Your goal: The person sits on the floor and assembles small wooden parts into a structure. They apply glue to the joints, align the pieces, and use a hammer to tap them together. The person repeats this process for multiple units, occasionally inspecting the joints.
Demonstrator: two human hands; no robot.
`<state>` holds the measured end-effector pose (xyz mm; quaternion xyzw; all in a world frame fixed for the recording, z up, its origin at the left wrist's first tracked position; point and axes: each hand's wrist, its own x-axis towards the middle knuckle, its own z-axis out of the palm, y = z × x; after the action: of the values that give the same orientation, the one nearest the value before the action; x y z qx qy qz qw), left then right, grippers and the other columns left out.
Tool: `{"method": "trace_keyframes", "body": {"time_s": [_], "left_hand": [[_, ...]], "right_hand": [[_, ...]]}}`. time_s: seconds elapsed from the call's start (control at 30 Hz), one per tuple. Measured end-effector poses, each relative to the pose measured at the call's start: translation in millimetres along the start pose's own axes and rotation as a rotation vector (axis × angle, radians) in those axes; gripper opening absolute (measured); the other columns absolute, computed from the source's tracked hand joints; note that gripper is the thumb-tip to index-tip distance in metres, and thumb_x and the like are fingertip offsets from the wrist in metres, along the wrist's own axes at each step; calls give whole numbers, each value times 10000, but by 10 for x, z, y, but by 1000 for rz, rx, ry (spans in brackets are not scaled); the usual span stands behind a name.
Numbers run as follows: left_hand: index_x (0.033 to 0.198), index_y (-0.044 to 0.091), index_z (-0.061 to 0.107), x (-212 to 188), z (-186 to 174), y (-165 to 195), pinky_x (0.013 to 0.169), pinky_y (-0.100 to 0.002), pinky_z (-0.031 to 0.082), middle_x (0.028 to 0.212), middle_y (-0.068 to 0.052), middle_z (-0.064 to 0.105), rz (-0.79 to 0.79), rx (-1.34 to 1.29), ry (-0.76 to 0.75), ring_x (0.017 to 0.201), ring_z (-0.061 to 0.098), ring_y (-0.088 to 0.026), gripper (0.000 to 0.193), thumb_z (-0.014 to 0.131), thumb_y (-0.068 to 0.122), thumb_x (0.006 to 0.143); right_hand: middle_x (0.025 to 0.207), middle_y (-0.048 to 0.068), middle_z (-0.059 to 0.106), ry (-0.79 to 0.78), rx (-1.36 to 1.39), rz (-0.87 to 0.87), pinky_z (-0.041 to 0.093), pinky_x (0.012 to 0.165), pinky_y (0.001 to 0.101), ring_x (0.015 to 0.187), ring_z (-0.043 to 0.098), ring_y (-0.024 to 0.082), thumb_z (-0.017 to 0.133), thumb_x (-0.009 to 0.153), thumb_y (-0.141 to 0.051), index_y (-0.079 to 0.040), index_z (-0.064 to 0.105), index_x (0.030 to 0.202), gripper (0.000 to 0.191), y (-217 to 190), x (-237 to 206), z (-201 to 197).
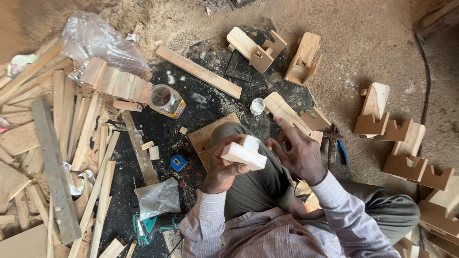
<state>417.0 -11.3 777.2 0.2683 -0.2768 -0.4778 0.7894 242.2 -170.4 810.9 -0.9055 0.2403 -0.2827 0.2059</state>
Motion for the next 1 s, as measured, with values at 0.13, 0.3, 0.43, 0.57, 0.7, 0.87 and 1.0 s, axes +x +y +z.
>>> {"method": "trace_keyframes", "body": {"time_s": [0.13, 0.3, 0.43, 0.57, 0.7, 0.87, 1.0], "left_hand": [[1382, 22, 580, 42, -129, 128, 1038, -478, 595, 1336, -183, 681, 75, -78, 33, 1182, 700, -306, 672, 921, 67, 805], [1409, 56, 541, 155, -419, 298, 1067, -482, 575, 1420, -205, 635, 155, -15, 123, 1219, 684, -314, 707, 903, 26, 803], [1406, 61, 535, 236, -641, 393, 1097, -496, 566, 1452, -212, 615, 173, 14, 197, 1245, 675, -319, 720, 906, 12, 791], [1405, 58, 536, 369, -858, 460, 1099, -507, 559, 1460, -210, 605, 177, 3, 259, 1242, 670, -327, 731, 916, 10, 782], [1409, 60, 535, 537, -1075, 537, 1099, -506, 553, 1454, -195, 604, 166, -31, 290, 1242, 664, -325, 745, 924, 14, 775], [1415, 63, 542, 718, -1256, 547, 1092, -515, 556, 1441, -195, 616, 167, -33, 317, 1237, 666, -332, 756, 929, 14, 767], [1402, 63, 553, 813, -1306, 521, 1096, -524, 562, 1432, -194, 626, 158, -45, 319, 1241, 667, -327, 752, 933, 14, 755]], "right_hand": [[989, 103, 712, -54, 103, 234, 595, 535, 315, 649, 703, 161, 752, 962, -323, -100, 525, 1481, 610, 374, 129, 324], [1286, 216, 633, -77, -153, 177, 624, 656, 398, 898, 704, 294, 799, 880, -363, -99, 664, 1347, 554, 780, 541, 877], [1354, 199, 567, -186, -282, 112, 593, 852, 446, 1129, 606, 351, 831, 832, -342, -103, 691, 1309, 552, 882, 991, 1294], [1435, 178, 493, -277, -364, 106, 490, 1020, 486, 1245, 508, 370, 877, 725, -339, -133, 707, 1245, 585, 926, 1419, 1579], [1462, 160, 472, -304, -417, 124, 443, 992, 483, 1272, 479, 363, 872, 714, -365, -164, 754, 1166, 508, 1000, 1748, 1788], [1449, 128, 479, -367, -516, 173, 391, 946, 510, 1242, 459, 337, 837, 730, -467, -184, 788, 1112, 478, 1120, 1984, 1950], [1440, 128, 494, -342, -497, 177, 371, 955, 517, 1254, 444, 340, 818, 776, -490, -193, 791, 1114, 451, 1204, 2038, 2021]]}}
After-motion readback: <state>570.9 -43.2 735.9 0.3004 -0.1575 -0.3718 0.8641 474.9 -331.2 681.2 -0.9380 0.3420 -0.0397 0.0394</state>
